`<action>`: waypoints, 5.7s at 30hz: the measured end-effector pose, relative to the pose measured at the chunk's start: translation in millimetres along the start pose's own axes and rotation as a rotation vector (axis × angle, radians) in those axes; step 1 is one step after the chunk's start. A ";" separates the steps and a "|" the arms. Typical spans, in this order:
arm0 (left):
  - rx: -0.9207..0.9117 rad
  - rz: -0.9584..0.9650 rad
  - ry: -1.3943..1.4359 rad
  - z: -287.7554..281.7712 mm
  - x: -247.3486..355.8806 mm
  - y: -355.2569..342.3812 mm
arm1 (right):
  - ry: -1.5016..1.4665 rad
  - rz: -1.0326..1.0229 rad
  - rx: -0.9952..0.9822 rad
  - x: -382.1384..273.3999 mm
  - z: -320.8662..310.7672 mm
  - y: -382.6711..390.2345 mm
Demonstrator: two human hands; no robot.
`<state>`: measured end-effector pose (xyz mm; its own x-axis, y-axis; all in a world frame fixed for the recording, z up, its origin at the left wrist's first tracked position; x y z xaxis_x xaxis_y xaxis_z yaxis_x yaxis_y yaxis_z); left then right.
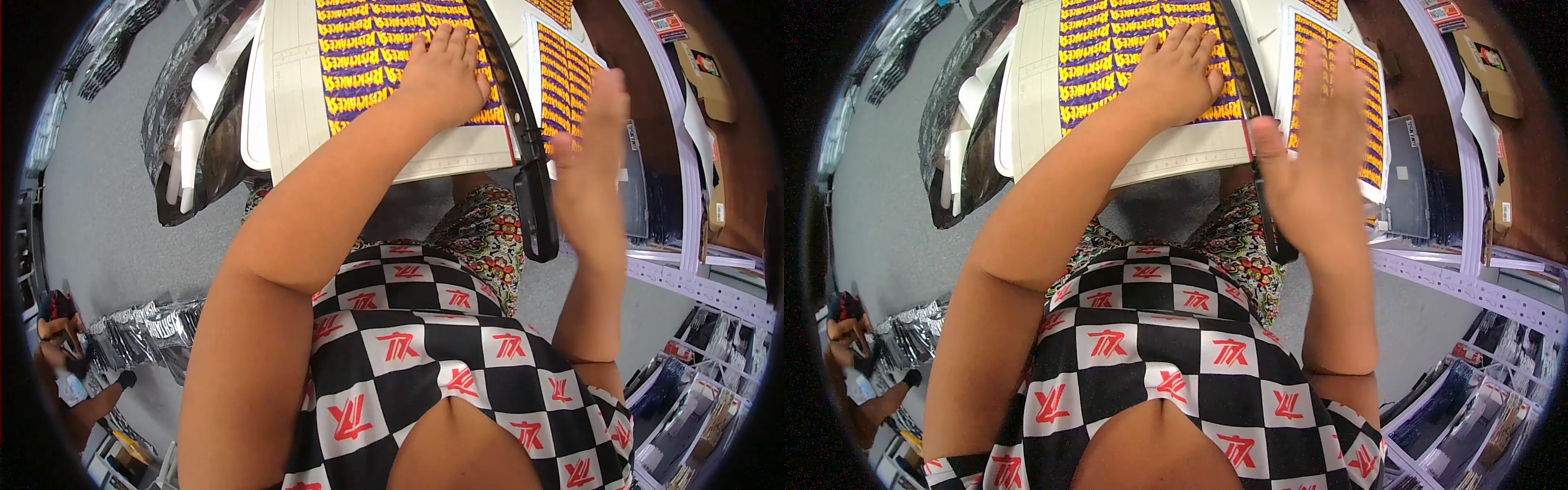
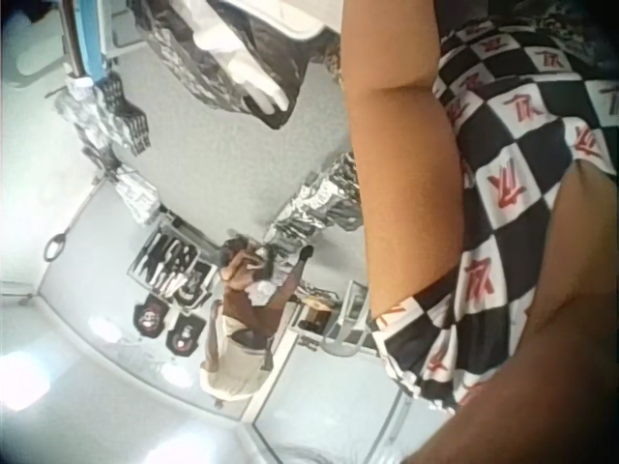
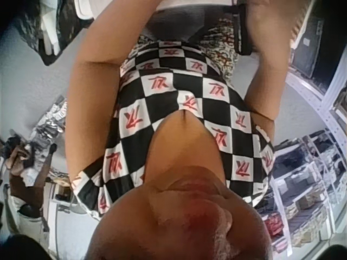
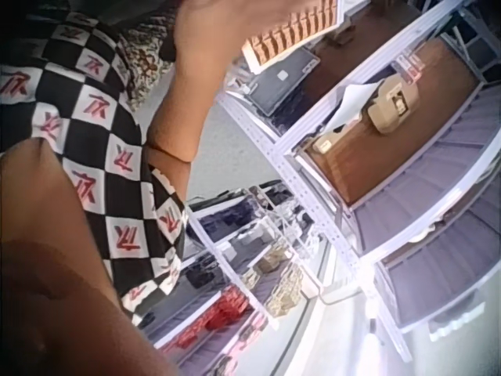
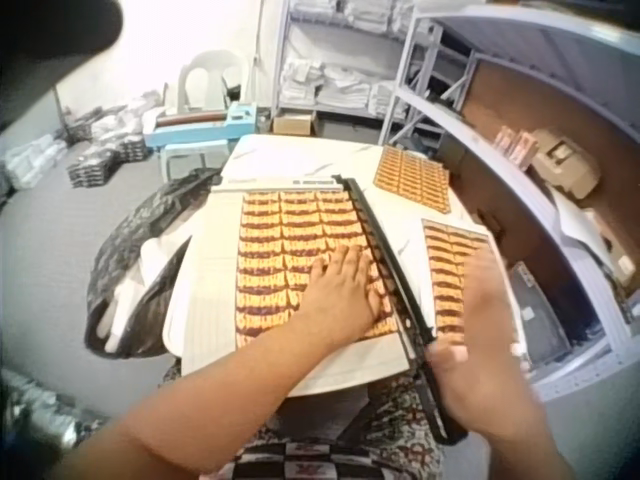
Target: The person uses a manual paper cutter to trim sheets of printed stickers. They align the sticker sheets on the cutting mat, pull down the cutter's arm to slice the paper, and then remove the cut sheets to place them aside. The process is repeated for multiple sheets of different sticker designs.
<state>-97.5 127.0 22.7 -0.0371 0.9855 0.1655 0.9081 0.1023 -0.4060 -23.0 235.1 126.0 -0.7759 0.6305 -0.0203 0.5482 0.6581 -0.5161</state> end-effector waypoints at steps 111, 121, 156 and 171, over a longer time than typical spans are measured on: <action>-0.124 -0.190 0.894 -65.6 -103.3 69.2 | -0.366 0.381 -0.349 129.7 30.7 112.1; 0.016 0.107 0.791 -122.6 -18.3 41.6 | -0.271 0.474 0.250 130.5 -54.3 88.8; -1.113 0.686 0.870 -243.2 168.5 -108.6 | 0.350 0.037 0.727 104.7 -223.9 28.5; -0.221 0.024 1.121 -247.7 47.4 -108.9 | -0.676 0.400 0.192 167.4 -153.6 20.0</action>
<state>-94.8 129.1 297.4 0.2738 0.3003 0.9137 0.9611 -0.0503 -0.2715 -94.0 417.0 243.8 -0.5864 0.3774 -0.7167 0.8091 0.3145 -0.4964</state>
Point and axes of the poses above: each hand's wrist, its own y-axis away from the middle knuckle, its own z-axis out of the palm, x = y × z, the point moved 9 cm from there along -y, towards the middle knuckle, and after that the axes turned 10 degrees about -z, right-handed, at the moved point
